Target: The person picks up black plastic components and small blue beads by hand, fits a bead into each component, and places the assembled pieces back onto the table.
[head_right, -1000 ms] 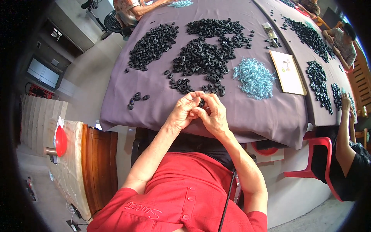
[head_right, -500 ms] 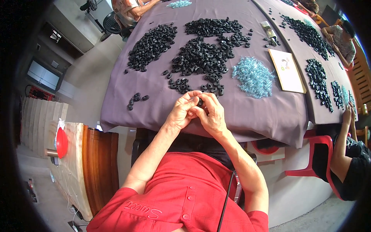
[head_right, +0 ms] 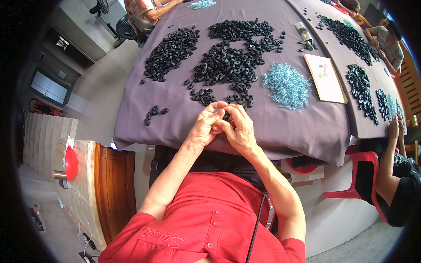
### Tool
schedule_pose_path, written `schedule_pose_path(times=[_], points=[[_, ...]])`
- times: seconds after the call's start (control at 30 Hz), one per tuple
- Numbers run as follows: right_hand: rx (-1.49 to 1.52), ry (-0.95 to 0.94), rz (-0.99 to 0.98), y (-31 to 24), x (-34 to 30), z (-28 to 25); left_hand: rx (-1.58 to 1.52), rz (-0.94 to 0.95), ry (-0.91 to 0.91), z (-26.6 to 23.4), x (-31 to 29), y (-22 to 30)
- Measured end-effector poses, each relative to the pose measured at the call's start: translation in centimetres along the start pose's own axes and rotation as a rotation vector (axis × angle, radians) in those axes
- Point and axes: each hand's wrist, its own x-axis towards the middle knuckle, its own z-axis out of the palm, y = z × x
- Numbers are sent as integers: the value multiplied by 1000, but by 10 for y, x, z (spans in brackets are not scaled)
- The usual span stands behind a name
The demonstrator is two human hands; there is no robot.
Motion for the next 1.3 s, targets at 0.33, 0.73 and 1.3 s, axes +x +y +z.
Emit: schedule_pose_path(times=[0.33, 0.73, 1.3], points=[[32, 8, 39, 3, -1, 2, 1, -1, 32, 2, -1, -1], [168, -117, 111, 1, 4, -4, -62, 59, 45, 3, -3, -2], [405, -120, 358, 0, 1, -7, 134, 284, 268, -55, -43, 61]])
